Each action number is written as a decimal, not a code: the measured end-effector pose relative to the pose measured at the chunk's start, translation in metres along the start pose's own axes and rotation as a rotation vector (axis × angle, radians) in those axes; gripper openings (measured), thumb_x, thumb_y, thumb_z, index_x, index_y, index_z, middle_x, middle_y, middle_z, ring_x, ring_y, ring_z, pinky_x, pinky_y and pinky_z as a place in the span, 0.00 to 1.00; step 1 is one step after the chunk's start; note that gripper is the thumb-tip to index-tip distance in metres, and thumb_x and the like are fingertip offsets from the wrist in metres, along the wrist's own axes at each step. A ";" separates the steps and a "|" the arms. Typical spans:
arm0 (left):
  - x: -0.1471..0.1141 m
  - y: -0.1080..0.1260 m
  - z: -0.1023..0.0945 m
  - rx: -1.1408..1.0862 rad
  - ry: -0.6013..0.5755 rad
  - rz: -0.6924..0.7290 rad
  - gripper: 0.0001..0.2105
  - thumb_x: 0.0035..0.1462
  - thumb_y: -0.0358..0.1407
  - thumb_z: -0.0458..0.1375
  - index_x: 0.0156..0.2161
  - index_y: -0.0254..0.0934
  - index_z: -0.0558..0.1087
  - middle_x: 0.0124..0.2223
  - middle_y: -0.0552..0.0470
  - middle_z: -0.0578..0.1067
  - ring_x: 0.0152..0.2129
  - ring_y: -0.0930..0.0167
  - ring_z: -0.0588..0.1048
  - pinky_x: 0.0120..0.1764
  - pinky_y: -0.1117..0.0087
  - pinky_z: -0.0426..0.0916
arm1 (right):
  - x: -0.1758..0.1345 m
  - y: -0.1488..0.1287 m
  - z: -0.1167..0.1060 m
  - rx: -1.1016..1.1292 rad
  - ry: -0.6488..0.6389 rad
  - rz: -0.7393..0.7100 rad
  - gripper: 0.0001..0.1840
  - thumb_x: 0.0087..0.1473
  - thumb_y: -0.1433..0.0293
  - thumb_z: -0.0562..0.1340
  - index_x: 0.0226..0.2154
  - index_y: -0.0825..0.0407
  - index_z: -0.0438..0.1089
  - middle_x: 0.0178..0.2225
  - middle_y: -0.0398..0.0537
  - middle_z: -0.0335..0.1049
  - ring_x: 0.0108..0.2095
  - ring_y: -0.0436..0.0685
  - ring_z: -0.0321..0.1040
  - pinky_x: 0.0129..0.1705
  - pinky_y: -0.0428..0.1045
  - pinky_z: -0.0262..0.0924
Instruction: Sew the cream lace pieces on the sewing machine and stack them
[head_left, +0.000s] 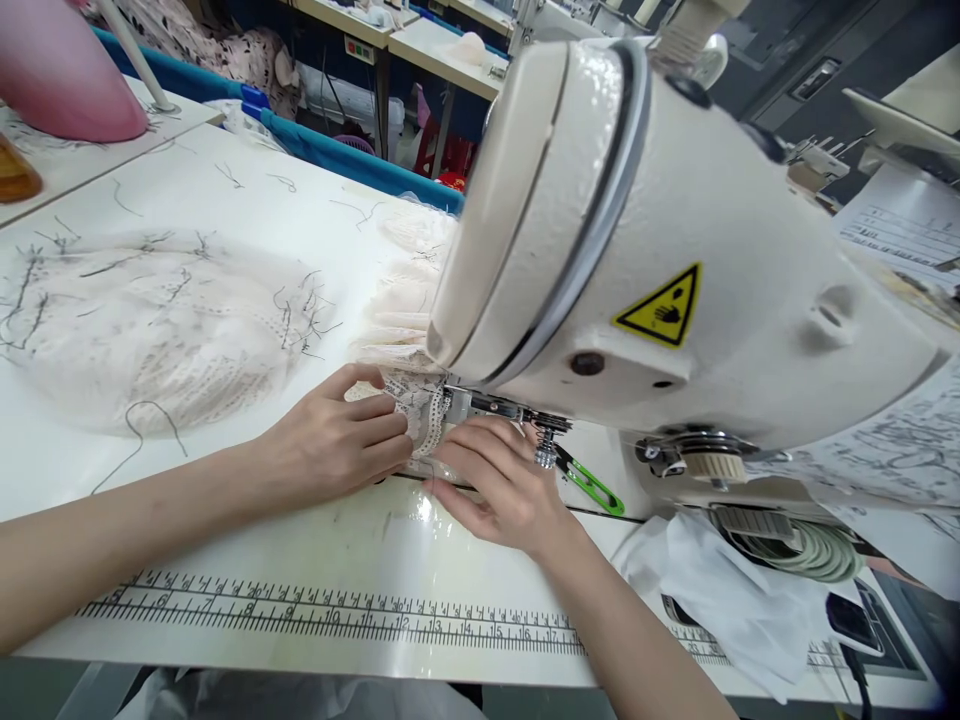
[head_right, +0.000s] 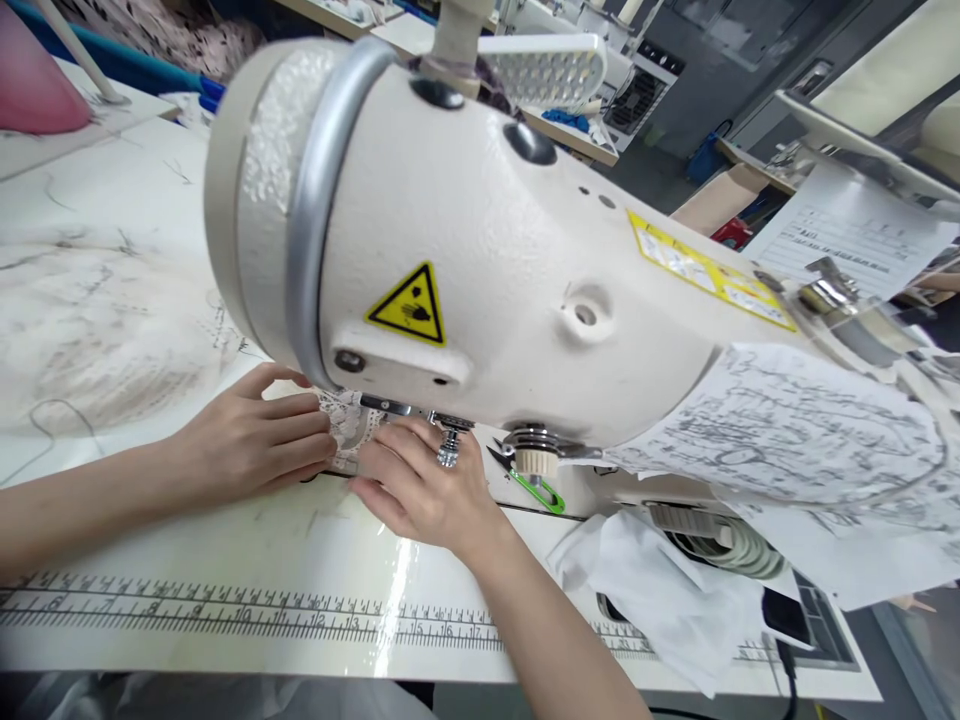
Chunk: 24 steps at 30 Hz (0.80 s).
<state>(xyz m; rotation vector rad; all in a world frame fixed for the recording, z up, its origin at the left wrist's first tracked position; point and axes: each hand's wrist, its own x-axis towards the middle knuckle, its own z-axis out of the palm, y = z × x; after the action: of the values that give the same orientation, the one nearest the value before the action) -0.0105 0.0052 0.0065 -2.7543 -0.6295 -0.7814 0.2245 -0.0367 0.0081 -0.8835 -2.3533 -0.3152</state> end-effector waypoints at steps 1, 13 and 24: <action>0.000 0.001 0.000 0.007 0.006 0.006 0.15 0.68 0.30 0.50 0.27 0.41 0.68 0.25 0.59 0.67 0.24 0.73 0.65 0.49 0.64 0.63 | 0.002 -0.001 0.001 0.008 -0.009 0.006 0.09 0.64 0.61 0.62 0.39 0.49 0.74 0.40 0.42 0.78 0.42 0.52 0.71 0.41 0.51 0.61; 0.003 0.002 -0.003 0.079 0.124 0.112 0.14 0.65 0.26 0.54 0.26 0.38 0.67 0.24 0.59 0.66 0.25 0.72 0.64 0.46 0.63 0.65 | 0.009 -0.007 0.006 0.098 -0.002 -0.033 0.04 0.62 0.73 0.63 0.34 0.50 0.73 0.35 0.40 0.77 0.40 0.50 0.71 0.54 0.51 0.63; 0.003 -0.003 0.001 -0.073 -0.105 0.056 0.19 0.67 0.35 0.47 0.56 0.26 0.69 0.54 0.39 0.77 0.52 0.60 0.74 0.55 0.61 0.67 | 0.012 -0.007 0.007 0.146 -0.005 -0.079 0.08 0.60 0.80 0.62 0.35 0.53 0.75 0.34 0.40 0.80 0.38 0.48 0.75 0.56 0.48 0.67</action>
<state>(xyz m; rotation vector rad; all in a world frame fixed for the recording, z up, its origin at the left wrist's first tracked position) -0.0089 0.0089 0.0075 -2.8813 -0.5511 -0.6641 0.2100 -0.0328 0.0100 -0.7248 -2.3858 -0.1706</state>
